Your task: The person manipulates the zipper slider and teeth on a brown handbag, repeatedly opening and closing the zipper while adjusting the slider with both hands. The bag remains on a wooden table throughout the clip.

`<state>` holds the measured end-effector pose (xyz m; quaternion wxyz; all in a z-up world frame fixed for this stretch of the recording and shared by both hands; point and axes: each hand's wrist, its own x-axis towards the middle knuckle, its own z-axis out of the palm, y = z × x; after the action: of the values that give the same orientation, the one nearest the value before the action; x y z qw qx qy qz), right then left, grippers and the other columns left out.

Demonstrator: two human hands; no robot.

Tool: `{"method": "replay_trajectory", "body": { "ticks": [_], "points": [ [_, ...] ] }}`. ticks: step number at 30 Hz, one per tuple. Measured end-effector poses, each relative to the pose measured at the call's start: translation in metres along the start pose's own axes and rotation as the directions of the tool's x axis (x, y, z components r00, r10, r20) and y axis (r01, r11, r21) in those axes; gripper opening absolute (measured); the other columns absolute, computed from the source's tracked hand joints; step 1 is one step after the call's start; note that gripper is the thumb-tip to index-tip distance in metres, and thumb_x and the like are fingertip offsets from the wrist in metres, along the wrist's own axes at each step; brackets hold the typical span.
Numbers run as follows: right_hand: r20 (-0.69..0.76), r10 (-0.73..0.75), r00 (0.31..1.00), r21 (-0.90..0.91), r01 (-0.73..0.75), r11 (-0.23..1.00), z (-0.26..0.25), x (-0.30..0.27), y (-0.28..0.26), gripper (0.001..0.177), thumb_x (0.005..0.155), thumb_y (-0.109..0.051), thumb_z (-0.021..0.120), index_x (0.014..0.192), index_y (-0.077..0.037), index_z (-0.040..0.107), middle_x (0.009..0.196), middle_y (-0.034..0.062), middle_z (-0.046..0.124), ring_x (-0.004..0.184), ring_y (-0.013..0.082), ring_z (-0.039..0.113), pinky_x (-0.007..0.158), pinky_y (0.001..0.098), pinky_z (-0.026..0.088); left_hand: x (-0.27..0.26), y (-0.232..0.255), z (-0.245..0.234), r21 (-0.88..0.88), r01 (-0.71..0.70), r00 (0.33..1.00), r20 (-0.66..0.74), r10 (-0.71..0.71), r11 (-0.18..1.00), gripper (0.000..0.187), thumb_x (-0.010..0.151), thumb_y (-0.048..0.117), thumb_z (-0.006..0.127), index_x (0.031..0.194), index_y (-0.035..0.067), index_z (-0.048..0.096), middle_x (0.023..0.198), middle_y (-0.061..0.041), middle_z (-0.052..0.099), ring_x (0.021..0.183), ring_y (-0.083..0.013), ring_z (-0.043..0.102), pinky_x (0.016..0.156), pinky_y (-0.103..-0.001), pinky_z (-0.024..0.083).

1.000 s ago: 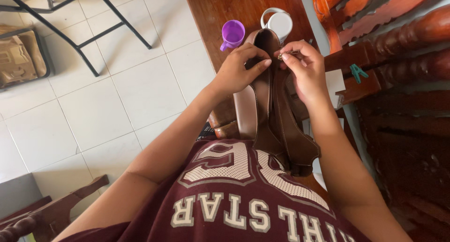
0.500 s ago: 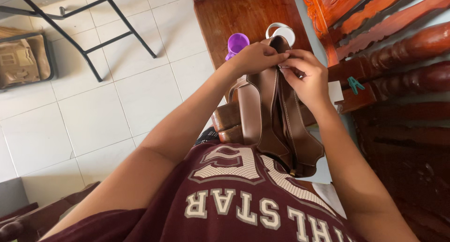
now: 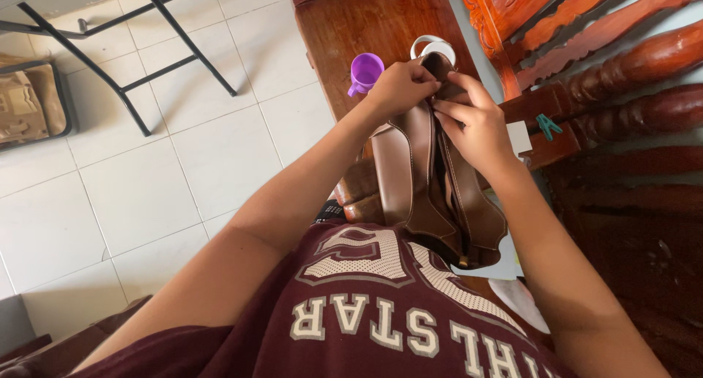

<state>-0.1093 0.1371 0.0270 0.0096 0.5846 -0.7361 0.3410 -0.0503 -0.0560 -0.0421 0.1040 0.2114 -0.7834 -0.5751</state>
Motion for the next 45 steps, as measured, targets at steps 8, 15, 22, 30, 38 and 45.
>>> {"method": "replay_trajectory", "body": {
  "ticks": [8,15,22,30,38,45],
  "points": [
    [-0.070,0.018,0.997,-0.008,-0.019,1.000,-0.009,0.000,-0.017,0.019,0.096,-0.001,0.079,0.115,-0.004,0.079,0.127,0.0126,0.068,0.100,0.0234,0.072,0.083,0.0328,0.058,-0.005,-0.004,-0.007,-0.391,0.177,0.982,0.138,-0.133,0.903,0.028,0.089,0.026,0.076,0.103,0.003,0.080,0.096,-0.002,0.075,0.090,-0.0104,0.066,0.083,-0.027,0.052],
    [-0.123,0.190,0.974,0.175,-0.167,0.970,-0.019,-0.002,-0.017,0.014,0.099,-0.001,0.074,0.113,-0.002,0.076,0.111,0.0097,0.074,0.098,0.0183,0.070,0.086,0.0286,0.055,-0.016,0.012,-0.009,-0.374,0.192,0.980,0.123,-0.157,0.907,0.028,0.089,0.028,0.075,0.102,0.004,0.080,0.094,-0.002,0.074,0.086,-0.0109,0.066,0.078,-0.028,0.053],
    [0.021,0.485,0.874,0.549,-0.416,0.725,-0.013,-0.006,-0.007,0.013,0.104,-0.005,0.065,0.113,0.002,0.073,0.106,0.0050,0.074,0.097,0.0104,0.069,0.090,0.0241,0.055,-0.018,0.013,0.000,-0.225,0.146,0.989,0.040,-0.141,0.963,0.030,0.089,0.030,0.073,0.100,0.002,0.078,0.087,-0.007,0.076,0.079,-0.0131,0.070,0.074,-0.031,0.055],
    [0.117,0.591,0.798,0.807,-0.423,0.411,0.000,-0.010,0.012,0.011,0.104,-0.008,0.064,0.110,-0.001,0.070,0.107,0.0064,0.072,0.095,0.0150,0.068,0.090,0.0299,0.056,-0.014,0.002,0.006,-0.307,0.143,0.990,0.029,-0.141,0.941,0.026,0.090,0.026,0.071,0.097,0.002,0.078,0.081,-0.005,0.073,0.076,-0.0113,0.064,0.070,-0.030,0.053],
    [0.147,0.607,0.781,0.876,-0.387,0.287,0.007,-0.009,0.017,0.011,0.103,-0.009,0.064,0.109,-0.003,0.070,0.105,0.0060,0.072,0.093,0.0154,0.068,0.085,0.0290,0.055,-0.024,0.017,-0.007,-0.279,0.193,0.981,0.065,-0.182,0.941,0.028,0.091,0.029,0.070,0.100,0.003,0.077,0.086,-0.003,0.073,0.079,-0.0103,0.066,0.072,-0.028,0.053],
    [0.177,0.512,0.840,0.679,-0.481,0.554,-0.005,-0.009,0.013,0.014,0.100,-0.007,0.065,0.111,-0.002,0.071,0.106,0.0037,0.073,0.094,0.0115,0.069,0.083,0.0245,0.053,-0.031,0.018,-0.020,-0.340,0.189,0.981,0.103,-0.163,0.921,0.028,0.092,0.028,0.071,0.107,0.004,0.075,0.092,-0.003,0.074,0.084,-0.0104,0.067,0.077,-0.027,0.054]
  ]
}}
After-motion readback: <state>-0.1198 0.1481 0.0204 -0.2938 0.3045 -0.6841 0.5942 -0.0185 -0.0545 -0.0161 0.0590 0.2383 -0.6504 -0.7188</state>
